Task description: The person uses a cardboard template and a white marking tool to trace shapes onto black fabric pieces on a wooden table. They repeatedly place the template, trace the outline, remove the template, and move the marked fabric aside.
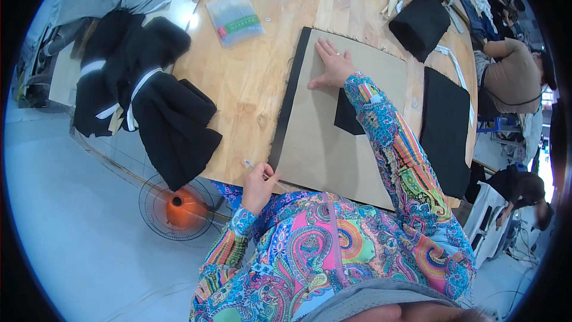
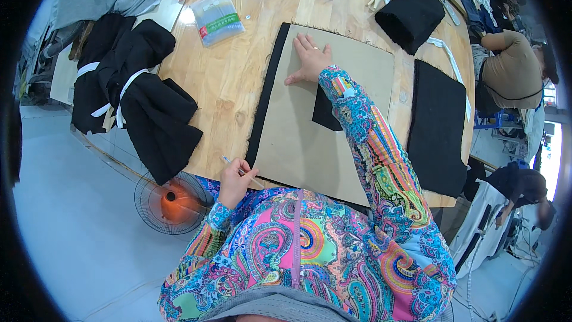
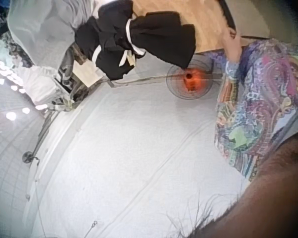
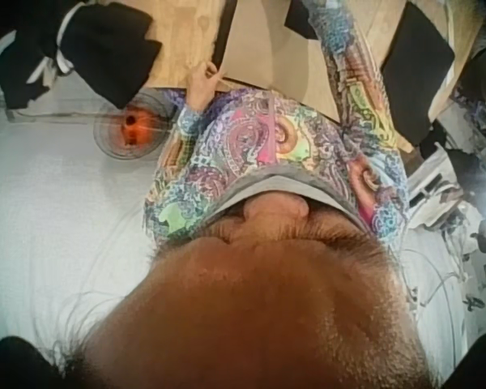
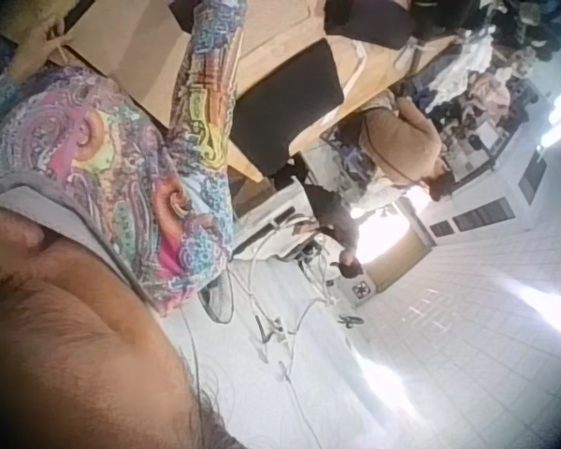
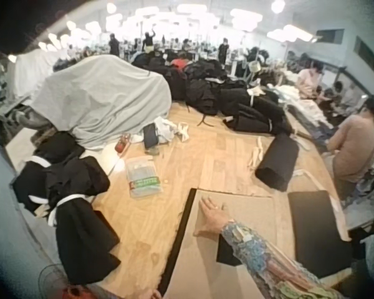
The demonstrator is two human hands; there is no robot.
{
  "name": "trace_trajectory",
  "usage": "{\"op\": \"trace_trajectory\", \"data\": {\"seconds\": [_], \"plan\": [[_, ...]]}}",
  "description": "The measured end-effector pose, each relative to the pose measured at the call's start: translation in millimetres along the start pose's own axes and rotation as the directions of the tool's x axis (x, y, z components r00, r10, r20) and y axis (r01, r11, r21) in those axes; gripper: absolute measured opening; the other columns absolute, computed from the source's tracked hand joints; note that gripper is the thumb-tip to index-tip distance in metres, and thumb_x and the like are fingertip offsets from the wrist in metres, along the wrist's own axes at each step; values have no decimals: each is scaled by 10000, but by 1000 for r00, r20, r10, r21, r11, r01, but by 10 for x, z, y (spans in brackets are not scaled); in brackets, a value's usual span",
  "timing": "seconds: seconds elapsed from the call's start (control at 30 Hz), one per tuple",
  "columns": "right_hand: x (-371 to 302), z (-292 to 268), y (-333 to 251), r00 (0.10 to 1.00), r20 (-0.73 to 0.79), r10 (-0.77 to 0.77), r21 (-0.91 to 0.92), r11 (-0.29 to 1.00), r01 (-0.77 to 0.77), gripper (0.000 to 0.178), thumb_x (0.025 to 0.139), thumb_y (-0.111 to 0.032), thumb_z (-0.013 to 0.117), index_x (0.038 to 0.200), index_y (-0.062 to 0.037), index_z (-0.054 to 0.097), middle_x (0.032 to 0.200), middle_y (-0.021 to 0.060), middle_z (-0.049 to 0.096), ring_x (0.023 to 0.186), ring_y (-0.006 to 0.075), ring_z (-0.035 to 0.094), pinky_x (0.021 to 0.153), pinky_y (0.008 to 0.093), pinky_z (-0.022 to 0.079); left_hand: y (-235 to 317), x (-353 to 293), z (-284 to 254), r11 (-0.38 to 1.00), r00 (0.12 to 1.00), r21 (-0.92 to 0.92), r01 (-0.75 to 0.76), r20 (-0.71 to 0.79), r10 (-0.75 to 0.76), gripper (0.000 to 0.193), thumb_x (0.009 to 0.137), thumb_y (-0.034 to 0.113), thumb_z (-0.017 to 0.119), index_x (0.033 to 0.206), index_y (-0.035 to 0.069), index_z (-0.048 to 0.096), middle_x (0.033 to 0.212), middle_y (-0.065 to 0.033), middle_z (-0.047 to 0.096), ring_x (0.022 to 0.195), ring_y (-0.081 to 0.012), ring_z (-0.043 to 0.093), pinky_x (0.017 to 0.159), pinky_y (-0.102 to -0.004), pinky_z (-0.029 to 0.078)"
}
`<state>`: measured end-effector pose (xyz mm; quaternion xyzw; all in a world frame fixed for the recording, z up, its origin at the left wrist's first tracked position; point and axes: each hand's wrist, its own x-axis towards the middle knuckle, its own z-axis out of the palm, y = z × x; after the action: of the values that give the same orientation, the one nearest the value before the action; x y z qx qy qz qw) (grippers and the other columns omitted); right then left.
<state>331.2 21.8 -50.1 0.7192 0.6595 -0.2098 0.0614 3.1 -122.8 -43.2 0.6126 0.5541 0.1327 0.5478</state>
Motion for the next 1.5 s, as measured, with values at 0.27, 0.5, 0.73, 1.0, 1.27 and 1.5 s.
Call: {"op": "trace_trajectory", "data": {"seconds": [0.27, 0.5, 0.73, 1.0, 1.27, 1.5], "plan": [[-21, 4, -15, 1000, -3, -1, 2, 1000, 1, 1300, 497, -698, 743, 1461, -52, 157, 1545, 83, 96, 1426, 249, 76, 1071, 641, 132, -50, 9, -10, 1000, 1000, 4, -10, 26, 10, 181, 782, 123, 696, 791, 17, 550, 646, -48, 531, 587, -125, 506, 543, -289, 424], [-42, 7, -40, 1000, -3, 1, -1, 1000, -1, 1293, 504, -691, 746, 1461, -51, 157, 1546, 80, 96, 1426, 247, 75, 1071, 642, 135, -2, 2, -35, 1000, 999, 3, -6, 40, 6, 172, 779, 117, 692, 797, 16, 555, 657, -44, 537, 593, -119, 508, 551, -282, 431], [-53, 0, -39, 1000, -2, 0, -3, 1000, 0, 1297, 501, -691, 746, 1461, -49, 156, 1545, 84, 98, 1427, 248, 74, 1070, 642, 134, -8, 4, -32, 1000, 999, -22, 9, 54, -8, 166, 781, 111, 686, 792, 12, 552, 656, -29, 534, 602, -101, 502, 553, -271, 429], [-19, 26, -23, 1000, -10, -1, 3, 1000, 1, 1306, 492, -697, 745, 1461, -50, 154, 1546, 83, 94, 1427, 247, 69, 1068, 646, 127, -54, 2, -16, 999, 999, -40, 21, 36, -20, 163, 784, 109, 686, 793, 19, 550, 651, -13, 516, 601, -85, 483, 546, -257, 417], [-21, 27, -12, 1000, -7, 2, 9, 1000, -2, 1309, 485, -695, 750, 1461, -54, 159, 1547, 77, 95, 1428, 245, 67, 1067, 648, 125, -7, -3, -28, 999, 1000, -37, 16, 25, -15, 169, 791, 119, 684, 795, 18, 548, 644, -35, 530, 598, -108, 504, 555, -276, 429], [-23, 11, -27, 1000, -21, -9, 11, 1000, 9, 1270, 509, -646, 775, 1453, -41, 179, 1542, 93, 109, 1426, 257, 78, 1059, 648, 147, -45, -26, 23, 997, 999, 78, 0, -32, 2, 173, 788, 140, 682, 815, 19, 563, 663, -85, 566, 604, -165, 537, 574, -311, 442]]}}
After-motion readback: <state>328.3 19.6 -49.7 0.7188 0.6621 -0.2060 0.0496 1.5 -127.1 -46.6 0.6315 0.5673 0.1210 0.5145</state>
